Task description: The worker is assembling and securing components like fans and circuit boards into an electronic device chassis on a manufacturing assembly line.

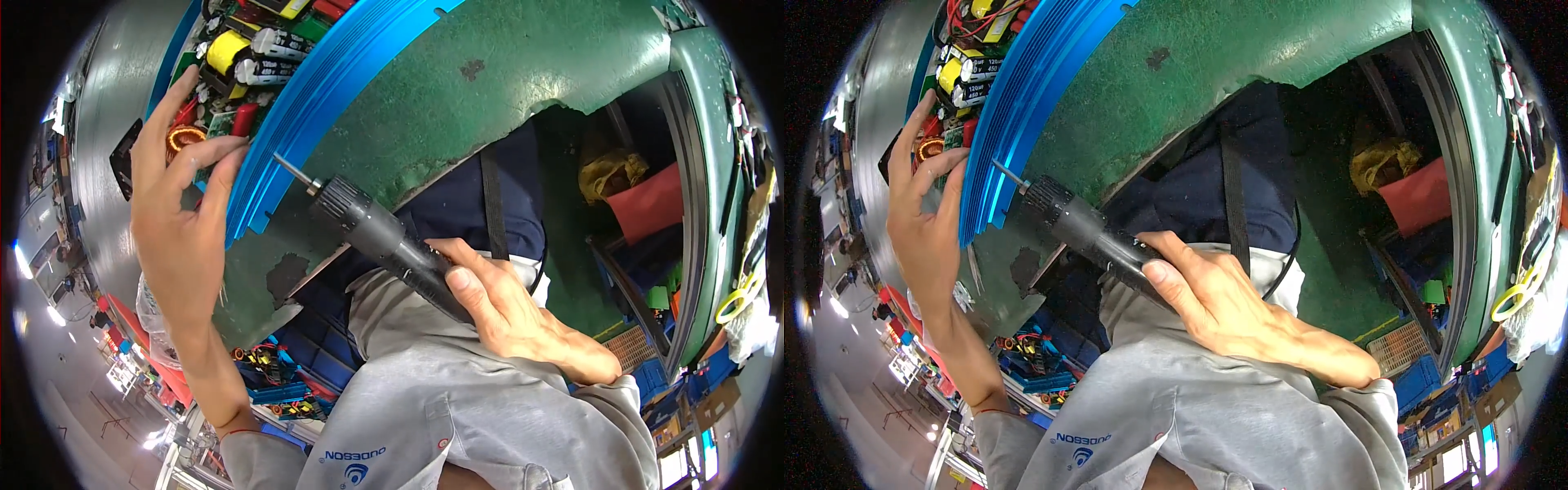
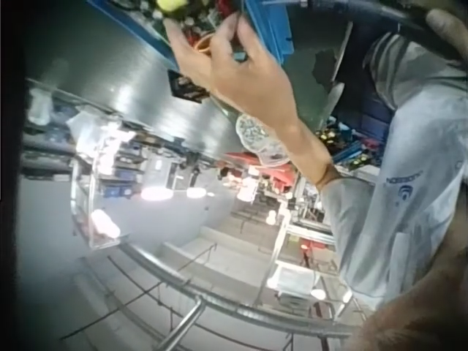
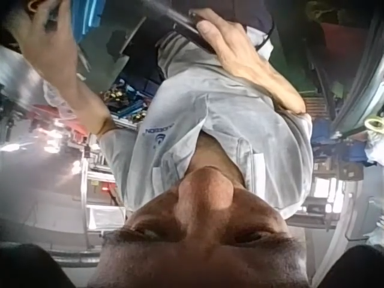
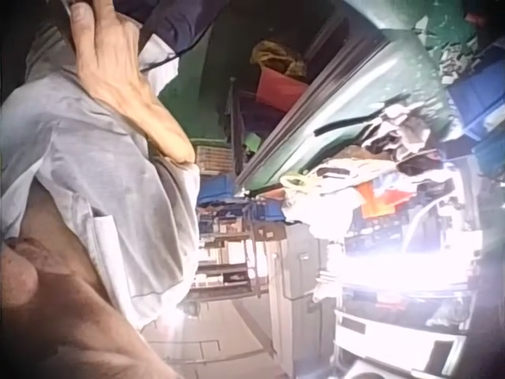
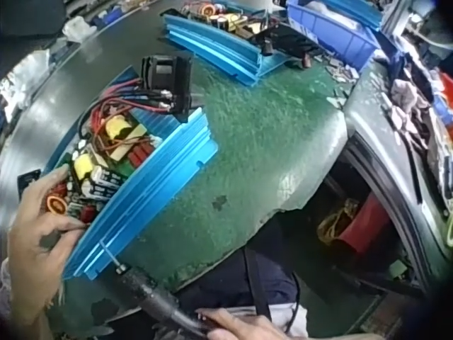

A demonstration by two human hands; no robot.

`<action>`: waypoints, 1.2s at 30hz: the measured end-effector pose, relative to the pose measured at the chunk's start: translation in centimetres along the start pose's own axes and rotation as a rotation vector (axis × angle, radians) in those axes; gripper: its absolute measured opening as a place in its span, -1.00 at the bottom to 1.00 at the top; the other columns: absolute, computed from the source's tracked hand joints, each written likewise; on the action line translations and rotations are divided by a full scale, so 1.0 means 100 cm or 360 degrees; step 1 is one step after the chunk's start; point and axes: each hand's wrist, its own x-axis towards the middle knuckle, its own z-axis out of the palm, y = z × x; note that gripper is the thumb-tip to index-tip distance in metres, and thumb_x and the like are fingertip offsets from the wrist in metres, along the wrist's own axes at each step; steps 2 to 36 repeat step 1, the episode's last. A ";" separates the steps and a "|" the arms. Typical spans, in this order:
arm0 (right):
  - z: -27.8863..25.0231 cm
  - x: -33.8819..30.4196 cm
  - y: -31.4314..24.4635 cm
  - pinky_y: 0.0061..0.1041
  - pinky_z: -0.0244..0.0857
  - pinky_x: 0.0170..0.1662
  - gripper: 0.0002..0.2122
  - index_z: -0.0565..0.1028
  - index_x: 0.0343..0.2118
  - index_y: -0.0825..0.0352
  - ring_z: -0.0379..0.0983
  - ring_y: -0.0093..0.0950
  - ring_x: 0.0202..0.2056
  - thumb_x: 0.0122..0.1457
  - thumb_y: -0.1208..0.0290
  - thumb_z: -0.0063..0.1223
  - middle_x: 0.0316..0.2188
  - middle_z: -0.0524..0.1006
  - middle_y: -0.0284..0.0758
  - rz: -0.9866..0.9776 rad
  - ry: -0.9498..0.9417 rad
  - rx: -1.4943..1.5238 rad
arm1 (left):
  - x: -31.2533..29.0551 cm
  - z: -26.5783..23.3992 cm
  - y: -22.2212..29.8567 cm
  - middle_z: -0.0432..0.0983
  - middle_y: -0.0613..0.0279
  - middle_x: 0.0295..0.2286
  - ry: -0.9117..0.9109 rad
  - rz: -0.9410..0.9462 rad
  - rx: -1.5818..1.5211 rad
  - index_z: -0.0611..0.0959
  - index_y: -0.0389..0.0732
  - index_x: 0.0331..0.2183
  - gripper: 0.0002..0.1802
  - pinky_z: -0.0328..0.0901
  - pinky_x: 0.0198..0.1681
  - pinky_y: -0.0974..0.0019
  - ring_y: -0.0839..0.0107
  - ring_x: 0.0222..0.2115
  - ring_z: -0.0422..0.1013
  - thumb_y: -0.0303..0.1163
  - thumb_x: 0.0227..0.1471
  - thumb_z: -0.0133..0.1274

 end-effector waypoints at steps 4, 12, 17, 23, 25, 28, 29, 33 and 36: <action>0.000 0.000 0.003 -0.19 0.35 -0.33 -0.58 0.35 0.13 0.38 0.55 -0.16 -0.47 0.46 0.12 -0.25 -0.48 0.54 -0.04 0.0058 -0.0042 0.0107 | 0.000 -0.002 0.000 0.31 0.10 0.24 -0.0043 -0.0025 -0.0045 0.75 -0.23 -0.27 -0.87 0.16 0.28 0.18 0.22 0.28 0.20 -0.48 0.15 0.14; 0.000 0.000 0.003 -0.19 0.35 -0.33 -0.58 0.35 0.13 0.38 0.55 -0.16 -0.47 0.46 0.12 -0.25 -0.48 0.54 -0.04 0.0058 -0.0042 0.0107 | 0.000 -0.002 0.000 0.31 0.10 0.24 -0.0043 -0.0025 -0.0045 0.75 -0.23 -0.27 -0.87 0.16 0.28 0.18 0.22 0.28 0.20 -0.48 0.15 0.14; 0.000 0.000 0.003 -0.19 0.35 -0.33 -0.58 0.35 0.13 0.38 0.55 -0.16 -0.47 0.46 0.12 -0.25 -0.48 0.54 -0.04 0.0058 -0.0042 0.0107 | 0.000 -0.002 0.000 0.31 0.10 0.24 -0.0043 -0.0025 -0.0045 0.75 -0.23 -0.27 -0.87 0.16 0.28 0.18 0.22 0.28 0.20 -0.48 0.15 0.14; 0.000 0.000 0.003 -0.19 0.35 -0.33 -0.58 0.35 0.13 0.38 0.55 -0.16 -0.47 0.46 0.12 -0.25 -0.48 0.54 -0.04 0.0058 -0.0042 0.0107 | 0.000 -0.002 0.000 0.31 0.10 0.24 -0.0043 -0.0025 -0.0045 0.75 -0.23 -0.27 -0.87 0.16 0.28 0.18 0.22 0.28 0.20 -0.48 0.15 0.14; 0.000 0.000 0.003 -0.19 0.35 -0.33 -0.58 0.35 0.13 0.38 0.55 -0.16 -0.47 0.46 0.12 -0.25 -0.48 0.54 -0.04 0.0058 -0.0042 0.0107 | 0.000 -0.002 0.000 0.31 0.10 0.24 -0.0043 -0.0025 -0.0045 0.75 -0.23 -0.27 -0.87 0.16 0.28 0.18 0.22 0.28 0.20 -0.48 0.15 0.14; 0.000 0.000 0.003 -0.19 0.35 -0.33 -0.58 0.35 0.13 0.38 0.55 -0.16 -0.47 0.46 0.12 -0.25 -0.48 0.54 -0.04 0.0058 -0.0042 0.0107 | 0.000 -0.002 0.000 0.31 0.10 0.24 -0.0043 -0.0025 -0.0045 0.75 -0.23 -0.27 -0.87 0.16 0.28 0.18 0.22 0.28 0.20 -0.48 0.15 0.14; 0.000 0.000 0.003 -0.19 0.35 -0.33 -0.58 0.35 0.13 0.38 0.55 -0.16 -0.47 0.46 0.12 -0.25 -0.48 0.54 -0.04 0.0058 -0.0042 0.0107 | 0.000 -0.002 0.000 0.31 0.10 0.24 -0.0043 -0.0025 -0.0045 0.75 -0.23 -0.27 -0.87 0.16 0.28 0.18 0.22 0.28 0.20 -0.48 0.15 0.14; 0.000 0.000 0.003 -0.19 0.35 -0.33 -0.58 0.35 0.13 0.38 0.55 -0.16 -0.47 0.46 0.12 -0.25 -0.48 0.54 -0.04 0.0058 -0.0042 0.0107 | 0.000 -0.002 0.000 0.31 0.10 0.24 -0.0043 -0.0025 -0.0045 0.75 -0.23 -0.27 -0.87 0.16 0.28 0.18 0.22 0.28 0.20 -0.48 0.15 0.14; 0.000 0.000 0.003 -0.19 0.35 -0.33 -0.58 0.35 0.13 0.38 0.55 -0.16 -0.47 0.46 0.12 -0.25 -0.48 0.54 -0.04 0.0058 -0.0042 0.0107 | 0.000 -0.002 0.000 0.31 0.10 0.24 -0.0043 -0.0025 -0.0045 0.75 -0.23 -0.27 -0.87 0.16 0.28 0.18 0.22 0.28 0.20 -0.48 0.15 0.14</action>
